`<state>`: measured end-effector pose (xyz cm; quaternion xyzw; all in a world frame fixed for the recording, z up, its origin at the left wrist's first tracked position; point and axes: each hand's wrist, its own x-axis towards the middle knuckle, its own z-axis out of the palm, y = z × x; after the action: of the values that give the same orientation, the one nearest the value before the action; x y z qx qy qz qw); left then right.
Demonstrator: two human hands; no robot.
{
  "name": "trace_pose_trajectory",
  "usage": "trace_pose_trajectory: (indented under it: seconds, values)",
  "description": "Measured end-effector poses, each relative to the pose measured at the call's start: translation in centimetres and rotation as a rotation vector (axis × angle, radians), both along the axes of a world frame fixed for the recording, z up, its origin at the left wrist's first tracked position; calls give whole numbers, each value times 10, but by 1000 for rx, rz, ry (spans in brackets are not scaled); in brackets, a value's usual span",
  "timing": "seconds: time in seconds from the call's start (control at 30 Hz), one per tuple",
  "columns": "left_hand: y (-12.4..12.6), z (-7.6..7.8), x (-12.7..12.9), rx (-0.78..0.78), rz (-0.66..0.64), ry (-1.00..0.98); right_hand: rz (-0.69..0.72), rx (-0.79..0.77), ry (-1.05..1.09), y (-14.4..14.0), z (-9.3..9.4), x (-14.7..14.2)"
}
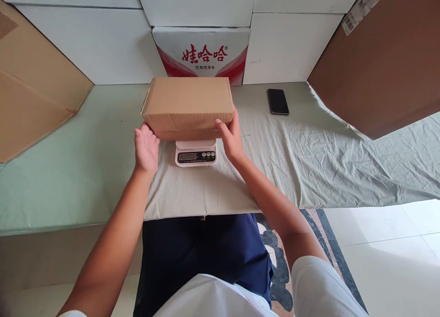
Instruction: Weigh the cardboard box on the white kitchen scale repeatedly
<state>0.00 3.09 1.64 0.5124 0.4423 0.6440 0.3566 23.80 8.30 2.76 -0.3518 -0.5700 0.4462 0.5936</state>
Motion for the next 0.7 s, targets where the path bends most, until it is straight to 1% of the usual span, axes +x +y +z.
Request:
trace_pose_trajectory:
  seconds: [0.1,0.2,0.27,0.37,0.47,0.57,0.63,0.7]
  values:
    - [34,11,-9,-49,-21,20,-18,49,-9,30,9,-3]
    - [81,18,-16,-110,1,-5,-31,94,-1,70,15,-14]
    - [110,17,-18,-136,16,-55,-45,110,19,96,13,-24]
    - [140,6,-18,-206,70,-132,-56,99,43,125,3,-36]
    - [151,-10,-21,-255,91,-144,-59,58,47,140,-13,-41]
    - [152,-23,-25,-264,74,-104,-63,23,48,146,-27,-43]
    - [152,-27,-25,-261,63,-88,-67,12,65,148,-35,-43]
    - [153,-27,-24,-259,47,-85,-58,7,72,151,-39,-43]
